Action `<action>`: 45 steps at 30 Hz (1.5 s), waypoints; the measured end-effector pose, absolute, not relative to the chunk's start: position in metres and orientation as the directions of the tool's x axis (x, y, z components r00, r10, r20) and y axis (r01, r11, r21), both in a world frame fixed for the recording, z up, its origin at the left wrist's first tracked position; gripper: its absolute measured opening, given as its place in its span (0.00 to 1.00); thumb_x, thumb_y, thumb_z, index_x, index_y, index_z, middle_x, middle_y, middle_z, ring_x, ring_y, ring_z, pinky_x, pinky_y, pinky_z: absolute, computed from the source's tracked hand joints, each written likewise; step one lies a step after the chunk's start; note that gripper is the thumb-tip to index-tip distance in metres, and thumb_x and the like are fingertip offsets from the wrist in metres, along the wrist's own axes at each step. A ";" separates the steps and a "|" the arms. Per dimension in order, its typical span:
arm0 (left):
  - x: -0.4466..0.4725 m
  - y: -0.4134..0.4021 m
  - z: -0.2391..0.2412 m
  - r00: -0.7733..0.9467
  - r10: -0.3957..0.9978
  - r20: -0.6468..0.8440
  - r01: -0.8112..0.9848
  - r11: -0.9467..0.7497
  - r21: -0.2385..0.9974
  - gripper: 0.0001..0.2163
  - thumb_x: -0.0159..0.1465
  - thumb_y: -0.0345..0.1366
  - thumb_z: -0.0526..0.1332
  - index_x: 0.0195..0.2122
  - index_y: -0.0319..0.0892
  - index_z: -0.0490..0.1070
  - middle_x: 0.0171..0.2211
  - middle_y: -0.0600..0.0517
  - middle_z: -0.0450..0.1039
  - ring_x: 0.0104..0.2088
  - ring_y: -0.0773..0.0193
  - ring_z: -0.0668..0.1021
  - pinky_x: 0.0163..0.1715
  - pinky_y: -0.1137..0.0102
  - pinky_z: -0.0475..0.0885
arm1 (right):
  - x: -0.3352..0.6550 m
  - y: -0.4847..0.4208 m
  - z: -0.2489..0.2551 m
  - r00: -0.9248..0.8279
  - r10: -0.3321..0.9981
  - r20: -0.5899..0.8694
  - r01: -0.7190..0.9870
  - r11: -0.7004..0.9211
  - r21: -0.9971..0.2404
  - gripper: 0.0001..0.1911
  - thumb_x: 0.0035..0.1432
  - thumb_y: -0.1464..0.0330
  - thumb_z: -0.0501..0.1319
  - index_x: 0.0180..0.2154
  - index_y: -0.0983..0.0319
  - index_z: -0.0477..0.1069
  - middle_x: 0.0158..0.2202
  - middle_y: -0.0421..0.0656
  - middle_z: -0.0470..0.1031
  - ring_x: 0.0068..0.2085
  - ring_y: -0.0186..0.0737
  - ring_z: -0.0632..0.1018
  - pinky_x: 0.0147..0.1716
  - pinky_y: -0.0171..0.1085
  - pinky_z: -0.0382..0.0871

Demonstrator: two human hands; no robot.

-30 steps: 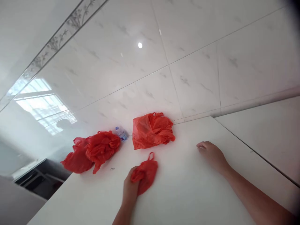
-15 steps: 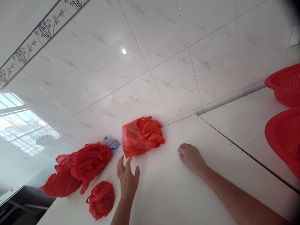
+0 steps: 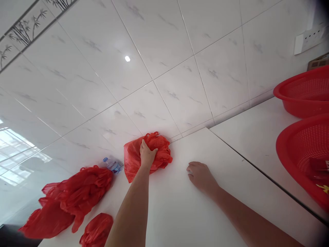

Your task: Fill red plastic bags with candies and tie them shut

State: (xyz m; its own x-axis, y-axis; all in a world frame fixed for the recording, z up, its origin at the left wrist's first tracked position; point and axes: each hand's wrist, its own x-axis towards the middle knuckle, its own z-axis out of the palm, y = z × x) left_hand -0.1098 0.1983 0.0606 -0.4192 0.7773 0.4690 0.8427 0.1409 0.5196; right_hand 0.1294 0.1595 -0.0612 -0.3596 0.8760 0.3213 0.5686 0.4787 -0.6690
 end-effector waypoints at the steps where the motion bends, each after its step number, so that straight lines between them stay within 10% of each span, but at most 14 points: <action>1: -0.114 0.198 0.060 -0.446 0.776 0.446 0.832 0.176 0.526 0.40 0.50 0.41 0.66 0.62 0.41 0.48 0.58 0.37 0.59 0.59 0.46 0.62 0.54 0.54 0.60 | 0.129 0.160 -0.062 -0.358 0.875 0.325 0.564 0.480 -0.672 0.14 0.54 0.73 0.51 0.39 0.60 0.73 0.50 0.44 0.71 0.55 0.42 0.67 0.55 0.43 0.56; 7: -0.126 0.192 0.076 -0.479 0.733 0.484 0.835 0.210 0.508 0.11 0.55 0.40 0.60 0.37 0.40 0.69 0.34 0.42 0.74 0.40 0.47 0.75 0.42 0.56 0.67 | 0.128 0.161 -0.064 -0.344 0.876 0.337 0.547 0.479 -0.687 0.13 0.53 0.74 0.52 0.37 0.60 0.73 0.49 0.44 0.71 0.53 0.43 0.68 0.54 0.43 0.56; 20: -0.069 0.180 0.103 -0.139 0.430 0.892 0.965 -0.144 0.220 0.19 0.54 0.24 0.53 0.48 0.43 0.64 0.59 0.46 0.56 0.59 0.57 0.62 0.58 0.62 0.59 | 0.128 0.161 -0.062 -0.335 0.881 0.334 0.555 0.471 -0.685 0.13 0.53 0.74 0.53 0.37 0.60 0.73 0.47 0.43 0.73 0.52 0.41 0.69 0.53 0.41 0.56; 26: -0.017 0.154 0.023 0.193 0.659 0.727 0.981 -0.157 -0.118 0.22 0.53 0.25 0.56 0.51 0.43 0.65 0.63 0.44 0.51 0.63 0.48 0.53 0.61 0.49 0.48 | 0.127 0.163 -0.058 -0.197 0.887 0.418 0.494 0.458 -0.739 0.13 0.52 0.72 0.55 0.42 0.61 0.70 0.42 0.44 0.74 0.43 0.42 0.72 0.45 0.40 0.62; 32: -0.008 0.151 -0.052 0.066 0.830 0.554 0.987 -0.135 0.084 0.19 0.60 0.32 0.54 0.54 0.42 0.64 0.64 0.42 0.49 0.63 0.48 0.54 0.58 0.50 0.56 | 0.130 0.166 -0.047 0.049 0.946 0.320 0.380 0.278 -0.882 0.02 0.52 0.68 0.55 0.29 0.60 0.65 0.29 0.40 0.72 0.31 0.37 0.72 0.31 0.35 0.63; 39: -0.015 0.150 -0.049 -0.060 0.826 0.560 0.955 -0.115 0.272 0.16 0.56 0.31 0.57 0.47 0.40 0.68 0.54 0.42 0.65 0.56 0.50 0.65 0.56 0.53 0.57 | 0.135 0.169 -0.046 0.196 0.951 0.239 0.154 0.211 -0.965 0.27 0.54 0.58 0.56 0.53 0.61 0.56 0.38 0.46 0.72 0.35 0.42 0.74 0.33 0.40 0.68; 45: -0.026 0.140 -0.041 -0.406 0.799 0.444 0.749 0.013 0.663 0.09 0.61 0.39 0.53 0.38 0.43 0.69 0.35 0.47 0.73 0.35 0.59 0.75 0.36 0.64 0.70 | 0.137 0.168 -0.047 0.160 0.961 0.226 0.182 0.196 -0.964 0.29 0.58 0.56 0.52 0.58 0.58 0.53 0.43 0.47 0.69 0.35 0.41 0.74 0.37 0.42 0.69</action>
State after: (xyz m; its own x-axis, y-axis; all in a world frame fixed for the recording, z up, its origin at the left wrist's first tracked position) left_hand -0.0258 0.1404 -0.0410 -0.4063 0.7988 0.4436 0.7488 0.0128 0.6627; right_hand 0.1370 0.1681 -0.0473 0.1595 0.9610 0.2260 0.1819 0.1964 -0.9635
